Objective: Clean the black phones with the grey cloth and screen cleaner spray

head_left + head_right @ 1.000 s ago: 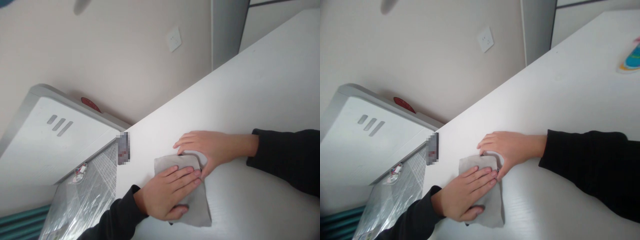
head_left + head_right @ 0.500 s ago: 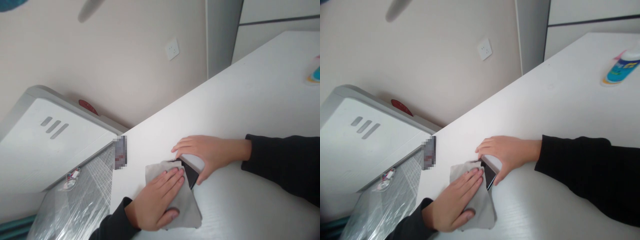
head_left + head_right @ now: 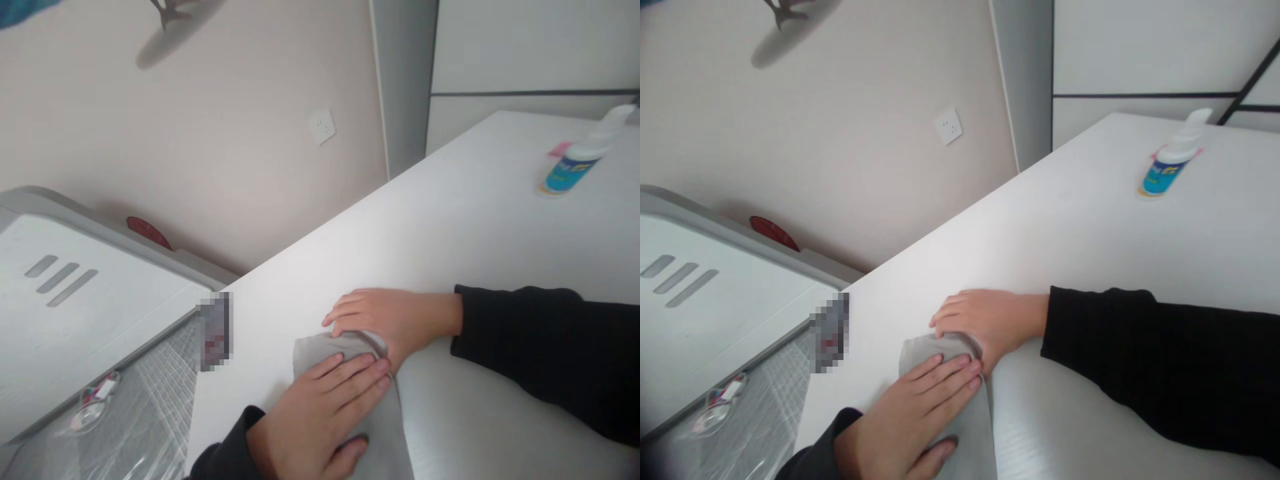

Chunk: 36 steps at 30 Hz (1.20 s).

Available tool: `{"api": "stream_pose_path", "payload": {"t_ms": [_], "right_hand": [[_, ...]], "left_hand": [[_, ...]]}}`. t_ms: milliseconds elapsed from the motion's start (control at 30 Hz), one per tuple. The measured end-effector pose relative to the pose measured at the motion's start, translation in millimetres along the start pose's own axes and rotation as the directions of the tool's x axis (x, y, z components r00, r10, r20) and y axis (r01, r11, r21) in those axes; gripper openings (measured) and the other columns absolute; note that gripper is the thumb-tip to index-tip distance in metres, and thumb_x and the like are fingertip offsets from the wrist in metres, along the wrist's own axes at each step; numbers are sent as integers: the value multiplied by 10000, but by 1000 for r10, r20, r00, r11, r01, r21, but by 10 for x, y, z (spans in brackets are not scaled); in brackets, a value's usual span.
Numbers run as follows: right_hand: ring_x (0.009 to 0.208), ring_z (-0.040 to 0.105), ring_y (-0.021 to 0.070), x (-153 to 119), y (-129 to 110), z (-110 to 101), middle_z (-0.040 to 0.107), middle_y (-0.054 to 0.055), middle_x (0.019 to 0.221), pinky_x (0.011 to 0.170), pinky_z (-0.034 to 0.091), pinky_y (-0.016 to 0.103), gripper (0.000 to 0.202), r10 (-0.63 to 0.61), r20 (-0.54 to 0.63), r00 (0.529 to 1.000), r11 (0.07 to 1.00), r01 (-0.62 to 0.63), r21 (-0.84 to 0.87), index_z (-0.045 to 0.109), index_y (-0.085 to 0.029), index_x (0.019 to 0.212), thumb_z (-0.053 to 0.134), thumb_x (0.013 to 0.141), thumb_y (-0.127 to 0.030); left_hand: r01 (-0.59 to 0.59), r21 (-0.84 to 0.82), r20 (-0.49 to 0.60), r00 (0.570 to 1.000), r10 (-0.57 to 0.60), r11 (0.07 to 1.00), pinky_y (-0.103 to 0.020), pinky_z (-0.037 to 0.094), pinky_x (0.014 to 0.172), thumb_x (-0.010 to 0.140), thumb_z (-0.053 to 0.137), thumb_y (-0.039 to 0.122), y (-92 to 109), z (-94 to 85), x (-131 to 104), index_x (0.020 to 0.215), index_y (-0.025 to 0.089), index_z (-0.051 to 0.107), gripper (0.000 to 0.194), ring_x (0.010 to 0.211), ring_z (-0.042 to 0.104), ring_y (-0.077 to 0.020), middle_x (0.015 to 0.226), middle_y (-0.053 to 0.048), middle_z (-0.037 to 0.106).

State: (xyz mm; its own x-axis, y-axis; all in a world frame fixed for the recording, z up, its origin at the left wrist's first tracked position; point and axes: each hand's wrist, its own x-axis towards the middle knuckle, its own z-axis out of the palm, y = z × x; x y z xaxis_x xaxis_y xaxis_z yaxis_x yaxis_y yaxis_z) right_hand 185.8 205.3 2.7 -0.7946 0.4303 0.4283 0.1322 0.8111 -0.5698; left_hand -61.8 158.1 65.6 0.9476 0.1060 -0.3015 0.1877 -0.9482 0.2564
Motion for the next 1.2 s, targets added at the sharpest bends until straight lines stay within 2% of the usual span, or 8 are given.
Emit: {"api": "stream_pose_path", "payload": {"t_ms": [133,300,433,567,767,967,1067,1200], "right_hand": [[1273,623,333,-23,38,31,681,199,1359,1117,457,481,690,-22,-26,999,1000,22,3,654,-125,1236,895,704,-492],[1282,617,338,-42,-26,15,669,197,1387,1119,447,479,684,20,-52,998,1000,-19,24,672,-138,1212,876,726,-574],[1294,607,326,-33,-78,-27,663,172,1404,1112,439,466,663,57,-29,998,997,-56,49,670,-175,1202,854,743,-617],[1307,595,324,-33,-87,-34,662,175,1396,1101,438,467,656,61,-22,998,997,-60,42,660,-170,1206,819,776,-640],[1252,618,325,-17,-55,4,674,178,1360,1065,462,468,640,26,-35,999,1000,-26,-1,659,-166,1162,840,755,-626],[1251,624,319,-5,-9,0,685,172,1332,1109,458,468,610,-15,1,1000,1000,15,-11,640,-159,1175,914,685,-398],[1270,619,320,-10,-19,-9,681,179,1346,1117,457,472,592,-8,3,1000,1000,8,-4,643,-156,1190,889,716,-412],[1278,614,323,-19,-57,-21,673,189,1362,1102,462,461,642,28,-20,999,1000,-28,1,654,-140,1204,851,762,-562]], "left_hand": [[102,-35,-5,995,-102,994,-510,276,1291,980,547,365,-29,14,34,1650,136,-145,989,1615,159,-307,1737,-144,120],[142,-3,37,989,-142,990,-530,297,1278,978,581,379,84,116,-194,1634,139,-195,1044,1614,155,-323,1734,-154,108],[140,122,45,988,-146,983,-474,335,1264,992,590,437,210,316,-499,1634,91,-159,1045,1598,249,-296,1704,-161,236],[66,255,12,997,-71,965,-377,352,1247,1043,504,488,271,436,-680,1652,46,-9,911,1568,332,-248,1654,-141,367],[94,109,63,993,-101,990,-440,288,1282,998,569,430,216,182,-348,1649,106,-112,996,1598,255,-279,1714,-134,224],[79,-5,3,997,-79,997,-475,217,1310,1007,519,362,64,-6,55,1643,131,-167,964,1622,146,-285,1741,-129,118],[85,21,-9,996,-85,996,-477,223,1307,1010,519,366,69,11,5,1637,132,-187,973,1622,144,-291,1741,-126,98],[117,117,7,993,-119,986,-461,277,1281,1001,550,409,171,173,-294,1640,104,-159,1002,1606,217,-305,1729,-129,141]]}}
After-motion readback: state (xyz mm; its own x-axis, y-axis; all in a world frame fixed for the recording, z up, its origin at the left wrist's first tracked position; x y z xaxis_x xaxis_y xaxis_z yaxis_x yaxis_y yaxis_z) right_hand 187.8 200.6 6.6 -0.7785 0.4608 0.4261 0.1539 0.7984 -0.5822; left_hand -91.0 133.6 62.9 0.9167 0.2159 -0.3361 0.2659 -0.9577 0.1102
